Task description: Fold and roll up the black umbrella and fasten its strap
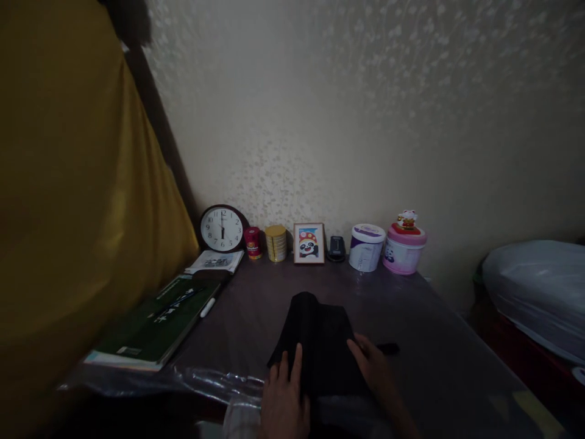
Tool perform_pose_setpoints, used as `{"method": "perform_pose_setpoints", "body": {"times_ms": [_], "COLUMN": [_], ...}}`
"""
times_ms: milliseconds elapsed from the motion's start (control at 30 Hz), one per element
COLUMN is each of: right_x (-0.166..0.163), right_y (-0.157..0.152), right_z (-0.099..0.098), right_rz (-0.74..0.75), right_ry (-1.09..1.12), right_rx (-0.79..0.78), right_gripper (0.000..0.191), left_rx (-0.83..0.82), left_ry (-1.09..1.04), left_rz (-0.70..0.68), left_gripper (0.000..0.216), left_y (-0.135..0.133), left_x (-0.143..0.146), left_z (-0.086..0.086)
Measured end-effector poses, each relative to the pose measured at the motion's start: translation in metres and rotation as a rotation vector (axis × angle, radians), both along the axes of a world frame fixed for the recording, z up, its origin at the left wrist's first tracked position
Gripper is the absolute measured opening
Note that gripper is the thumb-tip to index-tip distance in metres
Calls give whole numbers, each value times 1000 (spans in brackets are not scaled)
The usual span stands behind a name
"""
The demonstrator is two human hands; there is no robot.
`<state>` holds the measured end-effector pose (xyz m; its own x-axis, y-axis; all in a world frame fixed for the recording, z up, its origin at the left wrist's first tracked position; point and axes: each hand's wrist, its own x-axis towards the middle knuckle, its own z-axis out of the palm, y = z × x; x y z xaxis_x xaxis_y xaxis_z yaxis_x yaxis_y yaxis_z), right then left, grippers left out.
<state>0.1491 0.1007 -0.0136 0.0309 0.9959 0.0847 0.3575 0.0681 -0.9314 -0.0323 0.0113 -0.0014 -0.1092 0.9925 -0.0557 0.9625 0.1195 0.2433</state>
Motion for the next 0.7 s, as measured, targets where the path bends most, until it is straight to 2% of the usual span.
{"method": "perform_pose_setpoints", "body": {"times_ms": [200,367,467,700], "right_x": [-3,0,-4,-36], "right_y": [-7,-1,2,-2], "right_z": [7,3,9,54], "right_rz": [-53,-48,-3,274], "right_ry": [-95,-178,-43,368], "right_rx": [11,23,-51,-83], "right_gripper": [32,29,30,37], "left_rx": [69,91,113,74], "left_ry": [27,47,59,40], "left_rz": [5,9,16,23], "left_gripper": [77,77,76,75], "left_y": [0,0,0,0], "left_x": [-1,-1,-1,1], "left_z": [0,-5,-8,-6]}}
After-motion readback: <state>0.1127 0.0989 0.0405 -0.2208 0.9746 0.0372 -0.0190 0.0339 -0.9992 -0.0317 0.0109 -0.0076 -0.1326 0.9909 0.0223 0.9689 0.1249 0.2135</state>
